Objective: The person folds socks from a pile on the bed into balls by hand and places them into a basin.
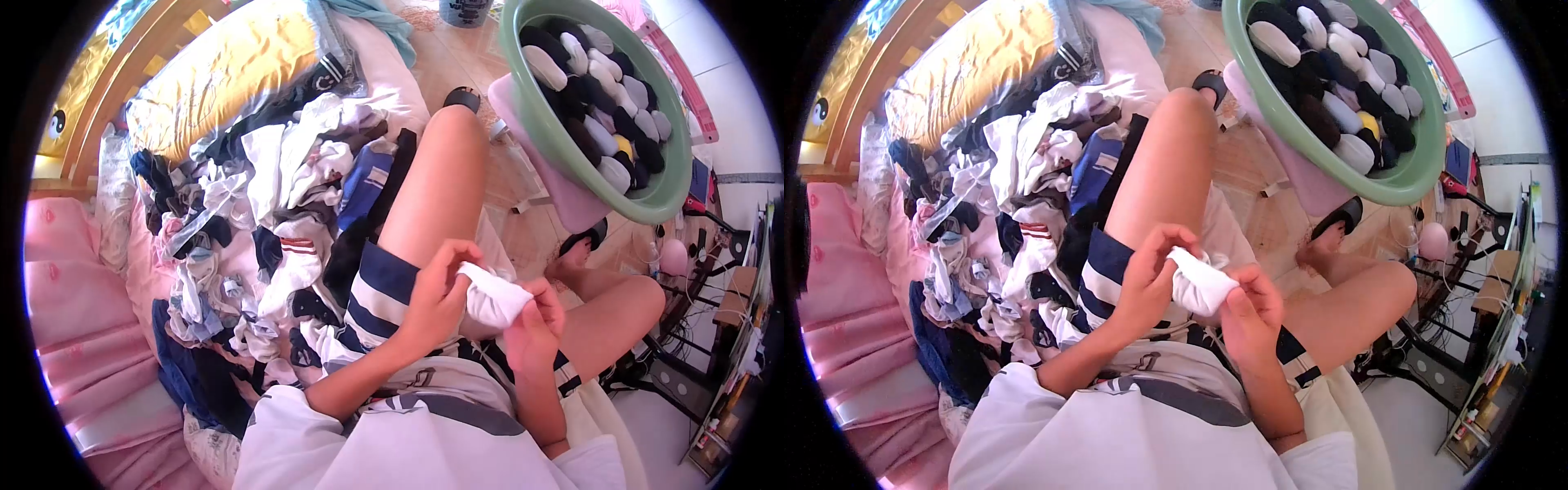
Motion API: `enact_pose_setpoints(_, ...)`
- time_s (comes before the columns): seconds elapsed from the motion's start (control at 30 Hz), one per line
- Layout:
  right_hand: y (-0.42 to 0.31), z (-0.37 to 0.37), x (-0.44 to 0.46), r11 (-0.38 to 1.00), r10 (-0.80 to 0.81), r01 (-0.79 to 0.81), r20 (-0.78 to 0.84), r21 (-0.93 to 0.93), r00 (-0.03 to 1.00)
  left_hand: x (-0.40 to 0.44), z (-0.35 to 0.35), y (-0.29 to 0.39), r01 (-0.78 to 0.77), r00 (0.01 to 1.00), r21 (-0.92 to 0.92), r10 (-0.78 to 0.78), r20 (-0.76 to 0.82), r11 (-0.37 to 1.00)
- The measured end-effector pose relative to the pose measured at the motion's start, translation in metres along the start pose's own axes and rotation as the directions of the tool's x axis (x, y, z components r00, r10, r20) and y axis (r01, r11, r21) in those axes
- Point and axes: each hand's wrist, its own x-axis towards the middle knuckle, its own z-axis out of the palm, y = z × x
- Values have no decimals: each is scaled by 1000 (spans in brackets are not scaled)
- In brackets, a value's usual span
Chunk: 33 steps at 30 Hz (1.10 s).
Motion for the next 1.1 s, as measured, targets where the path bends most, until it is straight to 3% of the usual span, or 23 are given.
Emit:
enact_pose_setpoints(0.07, -2, 11, 3, 992, 102, -99, -39, 78, 994, 1, -1, 9, 303, 952, -307, -269, 148, 902)
enact_pose_setpoints(0.13, -3, 15, 12, 951, 176, -207, 147, 229, 973, 1, -1, -1, 267, 964, -305, -255, 78, 914)
enact_pose_setpoints(0.17, -3, 19, 13, 991, 136, -136, 114, -6, 984, 3, -4, -3, 287, 954, -416, -295, 45, 863)
enact_pose_setpoints(0.2, -2, 20, 13, 992, 126, -126, 105, -9, 986, 5, -8, 1, 300, 940, -519, -341, 18, 801)
enact_pose_setpoints(0.27, 0, 22, 11, 871, -47, 104, 129, -479, 990, 8, -9, 12, 251, 919, -631, -385, -82, 734)
enact_pose_setpoints(0.3, 0, 23, 12, 867, -61, 110, 117, -486, 991, 10, -9, 19, 274, 921, -665, -389, -26, 695)
enact_pose_setpoints(0.33, -1, 23, 15, 911, -62, 59, 6, -408, 998, 10, -10, 22, 296, 921, -697, -388, 27, 653)
enact_pose_setpoints(0.4, 0, 24, 23, 976, -30, -16, -208, -219, 978, 12, -8, 16, 384, 892, -674, -441, 96, 631)
enact_pose_setpoints(0.6, 11, 3, 36, 911, -115, 1, -250, -412, 961, 20, 0, 17, 356, 928, -612, -342, 144, 707)
enact_pose_setpoints(0.67, 7, 0, 34, 863, -89, -27, -204, -504, 975, 20, 4, 12, 353, 931, -647, -318, 176, 675)
enact_pose_setpoints(0.7, 5, -2, 29, 863, -108, -18, -220, -505, 970, 20, 7, 8, 292, 953, -585, -282, 111, 757)
enact_pose_setpoints(0.73, 2, -5, 23, 823, -196, 94, -124, -561, 973, 20, 10, 6, 227, 971, -516, -234, 54, 826)
enact_pose_setpoints(0.8, -10, -16, 15, 690, -357, 321, 80, -649, 931, 23, 19, 8, 213, 977, -508, -198, 84, 834)
enact_pose_setpoints(0.83, -28, -15, 17, 606, -287, 408, 290, -683, 913, 25, 27, 11, 201, 979, -480, -169, 111, 854)
enact_pose_setpoints(0.93, -26, -18, 15, 587, -273, 320, 190, -744, 943, 31, 49, 15, 217, 971, -418, -151, 186, 882)
enact_pose_setpoints(1.0, -22, -37, 15, 642, -276, 278, 122, -715, 953, 39, 56, 7, 157, 957, -219, -93, 276, 963)
enact_pose_setpoints(1.07, -17, -56, 17, 800, -239, 270, 129, -535, 962, 54, 64, -2, 147, 963, -177, -100, 252, 973)
enact_pose_setpoints(1.1, -21, -62, 15, 801, -248, 274, 121, -533, 961, 63, 65, -11, 100, 981, -86, -84, 175, 991)
